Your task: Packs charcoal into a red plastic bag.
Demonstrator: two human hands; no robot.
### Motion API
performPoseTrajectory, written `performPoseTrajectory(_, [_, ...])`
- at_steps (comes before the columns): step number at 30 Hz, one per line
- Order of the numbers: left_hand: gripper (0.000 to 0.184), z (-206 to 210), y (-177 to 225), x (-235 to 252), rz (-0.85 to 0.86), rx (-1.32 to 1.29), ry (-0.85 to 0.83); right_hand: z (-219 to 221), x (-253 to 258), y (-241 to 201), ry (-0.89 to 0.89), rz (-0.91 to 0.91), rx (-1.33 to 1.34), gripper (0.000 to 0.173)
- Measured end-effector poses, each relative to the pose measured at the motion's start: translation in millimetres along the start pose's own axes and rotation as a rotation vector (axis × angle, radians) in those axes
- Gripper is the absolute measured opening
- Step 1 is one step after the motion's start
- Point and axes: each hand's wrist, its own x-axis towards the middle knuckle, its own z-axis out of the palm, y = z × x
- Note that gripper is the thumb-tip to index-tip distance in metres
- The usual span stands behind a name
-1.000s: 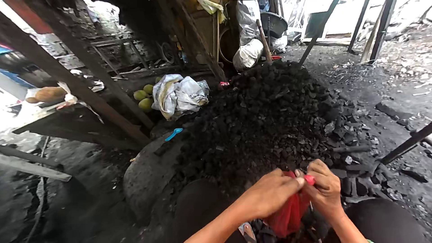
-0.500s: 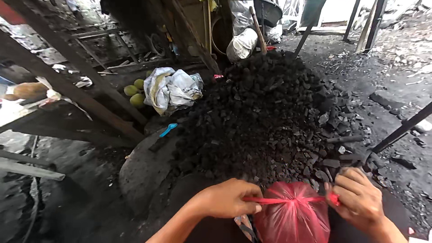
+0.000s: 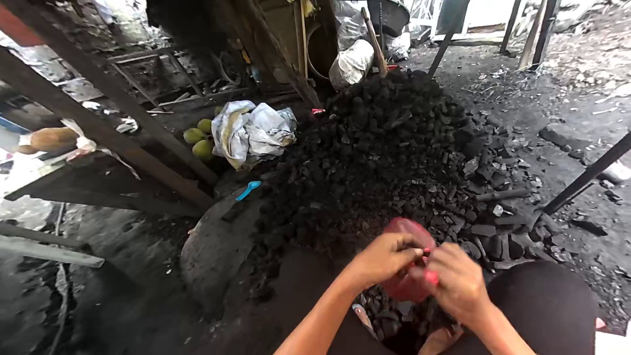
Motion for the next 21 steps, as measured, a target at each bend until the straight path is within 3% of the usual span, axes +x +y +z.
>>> performPoseTrajectory(4, [0.024,3.9,-1.3,-1.3,0.153,0.232,0.02,-6.4,-6.9,29.7,-0.063,0.332,0.245,0.05])
performPoseTrajectory(8, [0.021,12.0,-12.8,2.1,0.203,0.17,0.086,-10.5,-24.8,11.7,-0.15,0.665,0.669,0.022])
performPoseTrajectory(11, [0.017,10.2,-14.2,0.3,0.103,0.084,0.106,-9.5,-35.2,3.8,-0.112,0.557,0.565,0.015])
performPoseTrajectory(14, [0.015,7.7,-10.8,-0.5,-0.007,0.192,0.191,1.6,-37.8,3.8,-0.005,0.399,0.348,0.015])
performPoseTrajectory(18, [0.02,11.9,-25.7,-3.3,0.218,0.437,0.282,4.7,-34.4,15.0,-0.027,0.345,0.303,0.015])
performPoseTrajectory(21, [0.026,15.1,-34.1,-0.9,0.334,0.603,0.205,1.3,-34.9,26.1,-0.082,0.312,0.266,0.017])
